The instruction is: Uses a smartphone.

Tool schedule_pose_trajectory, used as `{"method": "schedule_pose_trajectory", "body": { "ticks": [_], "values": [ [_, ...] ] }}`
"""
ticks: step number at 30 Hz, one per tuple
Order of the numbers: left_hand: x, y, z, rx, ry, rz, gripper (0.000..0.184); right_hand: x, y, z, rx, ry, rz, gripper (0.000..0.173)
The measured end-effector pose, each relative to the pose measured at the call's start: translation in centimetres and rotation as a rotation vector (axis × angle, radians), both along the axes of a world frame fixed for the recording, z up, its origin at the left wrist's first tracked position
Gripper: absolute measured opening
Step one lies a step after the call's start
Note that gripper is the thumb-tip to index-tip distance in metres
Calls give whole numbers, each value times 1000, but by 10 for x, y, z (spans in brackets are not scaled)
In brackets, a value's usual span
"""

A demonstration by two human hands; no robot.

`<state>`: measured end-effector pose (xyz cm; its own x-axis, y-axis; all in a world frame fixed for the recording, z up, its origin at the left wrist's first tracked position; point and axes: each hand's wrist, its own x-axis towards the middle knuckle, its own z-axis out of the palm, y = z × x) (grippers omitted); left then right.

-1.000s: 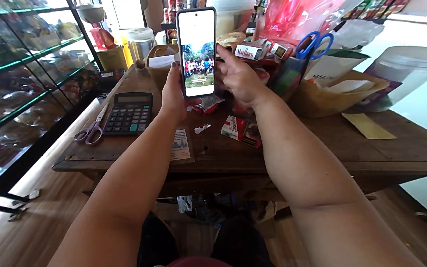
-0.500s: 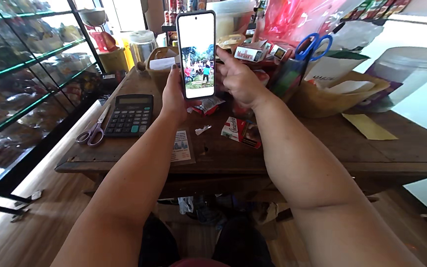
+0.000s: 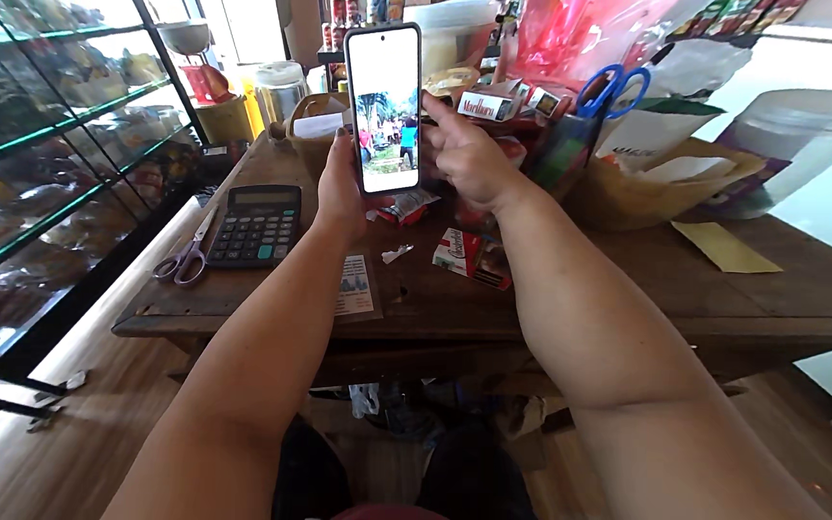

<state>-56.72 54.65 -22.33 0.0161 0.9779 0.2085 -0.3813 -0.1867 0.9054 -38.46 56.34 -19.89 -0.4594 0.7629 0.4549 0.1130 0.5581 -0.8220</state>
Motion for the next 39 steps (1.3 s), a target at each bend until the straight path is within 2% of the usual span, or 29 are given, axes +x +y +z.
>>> {"method": "schedule_pose_trajectory", "body": {
  "ticks": [39],
  "values": [
    [-1,1,0,10,-3,-20,64,1,3,-1,9,-5,3,82]
  ]
}}
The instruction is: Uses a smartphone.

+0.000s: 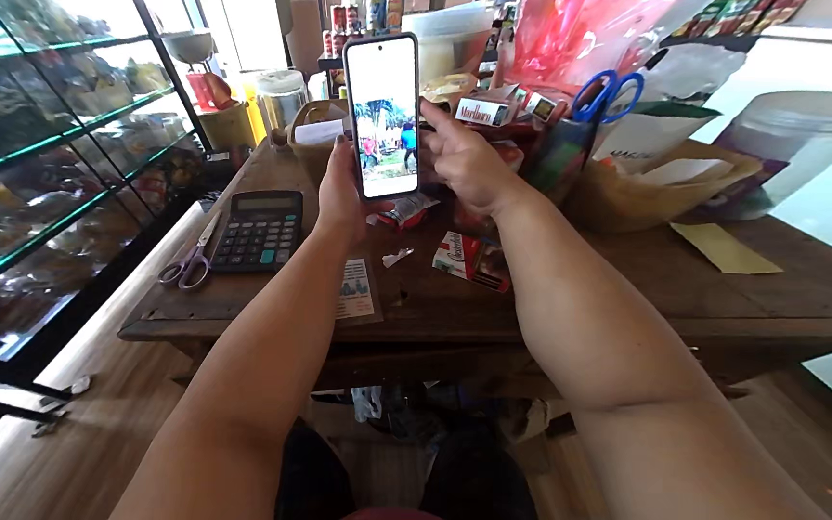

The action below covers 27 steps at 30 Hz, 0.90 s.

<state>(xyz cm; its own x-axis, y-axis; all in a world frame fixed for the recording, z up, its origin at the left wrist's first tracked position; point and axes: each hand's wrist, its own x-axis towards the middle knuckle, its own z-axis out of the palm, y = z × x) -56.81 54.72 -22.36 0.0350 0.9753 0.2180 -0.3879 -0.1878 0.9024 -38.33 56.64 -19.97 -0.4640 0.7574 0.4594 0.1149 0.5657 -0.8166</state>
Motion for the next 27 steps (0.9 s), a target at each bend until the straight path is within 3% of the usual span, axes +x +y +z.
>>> {"method": "schedule_pose_trajectory", "body": {
  "ticks": [27],
  "values": [
    [1,-2,1,-4,8,12,65,-1,-3,2,-15,4,-2,79]
  ]
}}
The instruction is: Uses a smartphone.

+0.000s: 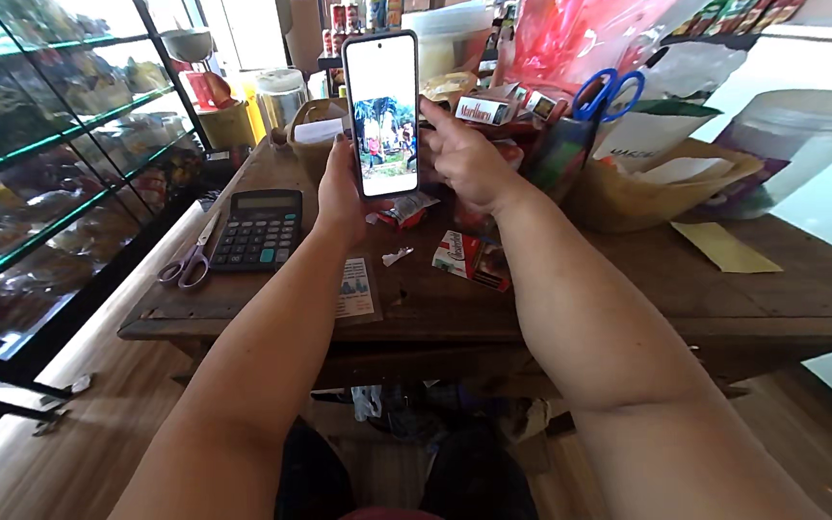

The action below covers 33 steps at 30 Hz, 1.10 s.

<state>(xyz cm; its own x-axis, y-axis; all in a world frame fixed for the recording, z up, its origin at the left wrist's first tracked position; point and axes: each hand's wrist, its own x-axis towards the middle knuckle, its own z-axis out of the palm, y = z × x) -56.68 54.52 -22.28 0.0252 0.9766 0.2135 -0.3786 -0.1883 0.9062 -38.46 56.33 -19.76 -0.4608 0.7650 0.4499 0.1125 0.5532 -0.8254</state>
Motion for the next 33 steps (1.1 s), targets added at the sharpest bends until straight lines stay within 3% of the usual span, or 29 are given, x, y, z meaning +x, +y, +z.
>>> {"method": "schedule_pose_trajectory", "body": {
  "ticks": [33],
  "values": [
    [0,0,2,-20,-3,-1,66,0,-1,0,-3,-4,7,85]
  ]
}}
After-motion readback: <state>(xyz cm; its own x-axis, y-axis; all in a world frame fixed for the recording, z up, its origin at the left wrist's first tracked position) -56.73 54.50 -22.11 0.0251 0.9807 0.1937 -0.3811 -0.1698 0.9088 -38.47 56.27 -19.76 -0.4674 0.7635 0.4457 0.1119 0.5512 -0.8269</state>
